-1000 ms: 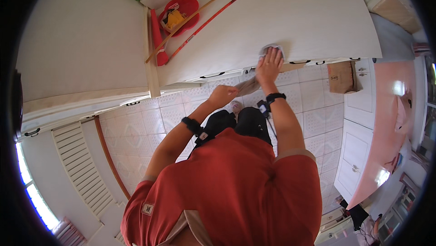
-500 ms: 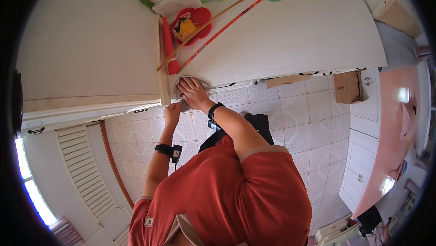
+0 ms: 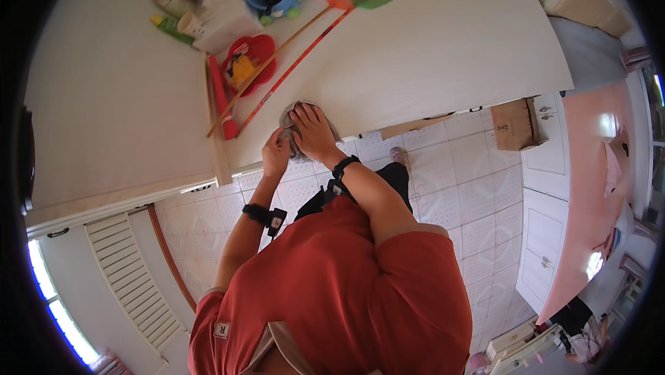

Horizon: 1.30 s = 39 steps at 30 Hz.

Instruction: The person wipes a white wall and door frame with a cloth, then moves to wipe a white cabinet surface. The person uses a cloth to clean the surfaces in a room with tiled flooring.

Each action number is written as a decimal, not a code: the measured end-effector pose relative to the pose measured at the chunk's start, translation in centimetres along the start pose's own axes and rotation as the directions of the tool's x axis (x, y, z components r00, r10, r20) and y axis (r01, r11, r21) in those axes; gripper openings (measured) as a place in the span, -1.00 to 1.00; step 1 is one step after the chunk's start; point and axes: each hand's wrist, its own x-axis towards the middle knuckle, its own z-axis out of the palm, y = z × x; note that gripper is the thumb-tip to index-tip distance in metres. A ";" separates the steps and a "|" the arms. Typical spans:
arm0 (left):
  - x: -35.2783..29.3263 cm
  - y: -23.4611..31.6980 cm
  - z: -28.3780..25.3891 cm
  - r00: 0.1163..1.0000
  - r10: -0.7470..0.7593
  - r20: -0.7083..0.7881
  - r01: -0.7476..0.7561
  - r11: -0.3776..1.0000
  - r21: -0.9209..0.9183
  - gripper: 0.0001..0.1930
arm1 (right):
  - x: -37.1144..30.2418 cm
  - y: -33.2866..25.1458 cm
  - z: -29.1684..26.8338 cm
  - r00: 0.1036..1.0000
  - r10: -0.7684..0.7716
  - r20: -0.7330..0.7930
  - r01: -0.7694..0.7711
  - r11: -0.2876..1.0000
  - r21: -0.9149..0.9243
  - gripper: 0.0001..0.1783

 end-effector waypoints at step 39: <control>6.4 8.1 15.4 0.987 0.122 -0.102 -0.038 0.804 0.593 -0.31 | 1.8 22.2 -11.6 0.988 -0.130 -0.087 0.146 0.965 0.219 -0.46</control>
